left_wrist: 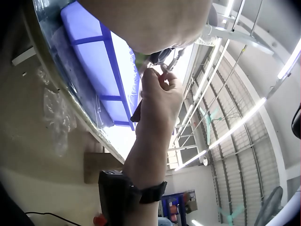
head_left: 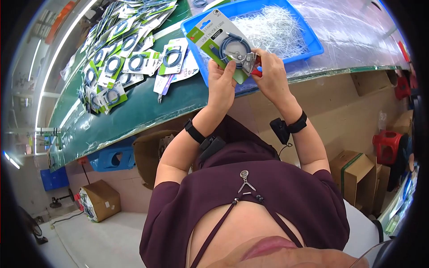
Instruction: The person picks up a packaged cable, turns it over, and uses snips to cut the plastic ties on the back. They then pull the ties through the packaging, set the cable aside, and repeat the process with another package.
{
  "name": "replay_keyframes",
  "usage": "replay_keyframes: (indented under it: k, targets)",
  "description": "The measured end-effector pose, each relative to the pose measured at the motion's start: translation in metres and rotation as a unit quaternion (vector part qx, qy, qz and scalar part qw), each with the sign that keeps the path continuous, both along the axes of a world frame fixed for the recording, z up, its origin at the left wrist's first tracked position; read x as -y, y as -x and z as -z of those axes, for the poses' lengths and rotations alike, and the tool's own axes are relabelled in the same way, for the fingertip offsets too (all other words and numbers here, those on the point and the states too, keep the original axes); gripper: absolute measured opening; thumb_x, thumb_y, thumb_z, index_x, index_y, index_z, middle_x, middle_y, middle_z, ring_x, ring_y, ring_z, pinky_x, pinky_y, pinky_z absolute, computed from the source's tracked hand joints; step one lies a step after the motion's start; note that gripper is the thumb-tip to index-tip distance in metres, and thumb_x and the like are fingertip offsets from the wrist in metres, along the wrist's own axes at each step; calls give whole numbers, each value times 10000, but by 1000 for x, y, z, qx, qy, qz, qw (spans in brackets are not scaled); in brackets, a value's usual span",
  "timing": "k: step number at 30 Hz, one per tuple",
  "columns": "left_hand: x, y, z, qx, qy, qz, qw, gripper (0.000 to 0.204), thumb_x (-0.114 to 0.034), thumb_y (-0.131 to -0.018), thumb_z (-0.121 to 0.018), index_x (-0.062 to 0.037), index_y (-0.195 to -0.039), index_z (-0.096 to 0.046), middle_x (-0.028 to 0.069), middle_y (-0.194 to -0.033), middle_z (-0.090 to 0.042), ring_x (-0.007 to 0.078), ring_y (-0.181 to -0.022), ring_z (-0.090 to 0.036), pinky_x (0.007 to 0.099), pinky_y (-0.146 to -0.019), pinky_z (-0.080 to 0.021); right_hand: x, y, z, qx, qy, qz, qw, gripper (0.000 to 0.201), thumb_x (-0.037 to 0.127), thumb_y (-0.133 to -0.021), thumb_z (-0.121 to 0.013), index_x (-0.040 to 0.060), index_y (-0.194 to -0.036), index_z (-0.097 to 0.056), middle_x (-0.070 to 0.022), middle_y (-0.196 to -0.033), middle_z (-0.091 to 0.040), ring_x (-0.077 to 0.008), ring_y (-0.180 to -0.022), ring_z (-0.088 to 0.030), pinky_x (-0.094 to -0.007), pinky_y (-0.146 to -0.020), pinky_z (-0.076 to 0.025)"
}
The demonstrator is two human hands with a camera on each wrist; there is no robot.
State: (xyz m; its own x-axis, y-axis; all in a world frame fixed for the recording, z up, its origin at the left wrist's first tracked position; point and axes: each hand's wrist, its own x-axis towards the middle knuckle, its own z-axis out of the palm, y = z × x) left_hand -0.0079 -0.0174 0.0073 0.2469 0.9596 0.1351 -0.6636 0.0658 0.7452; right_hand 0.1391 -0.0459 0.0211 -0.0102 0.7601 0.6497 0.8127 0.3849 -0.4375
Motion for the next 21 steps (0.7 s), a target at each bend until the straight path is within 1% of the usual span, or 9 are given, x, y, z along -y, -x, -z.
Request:
replay_keyframes:
  k: [4,8,11,13,15,18,19,20,21]
  targets:
    - [-4,22,-6,-13,-19,-35,999,257,-54,-979,-502,-56,-1206,-382,103,-1188,-554,191,-1078,-595,344,-905,-537,-15,15,2,-131,38,-43,990,535,-55,-659,-694,52,-1156,-527,-135,-973,-596,-295,-872,-595,-366,-780,-483]
    - [-4,59,-22,6,-3,-83,997,206,-43,-973,-511,-65,-1164,-436,68,-1127,-576,151,-989,-609,289,-792,-545,-23,34,-13,-120,30,-78,989,533,-49,-659,-693,58,-1155,-528,-135,-963,-594,-297,-885,-597,-363,-785,-482]
    - [4,129,-24,-40,-18,-182,982,171,-37,-961,-533,-84,-1120,-490,25,-1046,-589,99,-879,-591,231,-668,-489,-28,37,-20,-40,11,-67,997,520,-28,-675,-692,54,-1160,-524,-142,-956,-600,-292,-877,-607,-363,-765,-490]
    - [13,214,-3,-12,-79,-243,967,163,-37,-952,-545,-104,-1098,-514,-9,-983,-589,62,-790,-548,204,-600,-422,-42,18,-14,-52,38,-50,997,475,43,-739,-710,51,-1175,-522,-156,-959,-610,-277,-857,-621,-362,-730,-497]
    - [52,269,-16,-98,1,-414,905,206,-34,-951,-540,-86,-1147,-507,14,-1031,-585,77,-846,-555,221,-652,-454,-65,-9,-7,-27,124,41,991,470,159,-812,-719,44,-1219,-515,-161,-958,-614,-252,-836,-626,-365,-701,-500]
    - [114,335,9,-236,28,-474,848,274,-7,-938,-529,-37,-1207,-486,66,-1124,-564,150,-961,-556,295,-798,-472,-78,-49,2,-31,122,69,990,518,281,-874,-697,41,-1290,-502,-119,-954,-626,-224,-813,-615,-335,-726,-498]
    - [138,361,40,-284,27,-492,822,317,-1,-931,-532,-19,-1242,-470,87,-1161,-555,181,-1020,-553,326,-864,-466,-79,-62,8,-203,148,6,968,563,337,-887,-677,43,-1325,-481,-98,-976,-623,-215,-838,-603,-343,-757,-496]
    - [166,386,73,-357,77,-496,788,349,-14,-926,-544,-11,-1263,-456,101,-1179,-550,198,-1059,-540,341,-910,-446,-78,-71,17,-367,174,-54,912,610,393,-900,-657,46,-1361,-460,-76,-998,-621,-205,-862,-590,-352,-787,-494]
    - [194,407,104,-427,127,-493,748,382,-28,-920,-555,-3,-1284,-441,115,-1197,-545,216,-1098,-528,356,-955,-426,-72,-66,19,-367,180,-56,911,610,393,-900,-657,46,-1361,-460,-76,-998,-621,-205,-862,-590,-352,-787,-494]
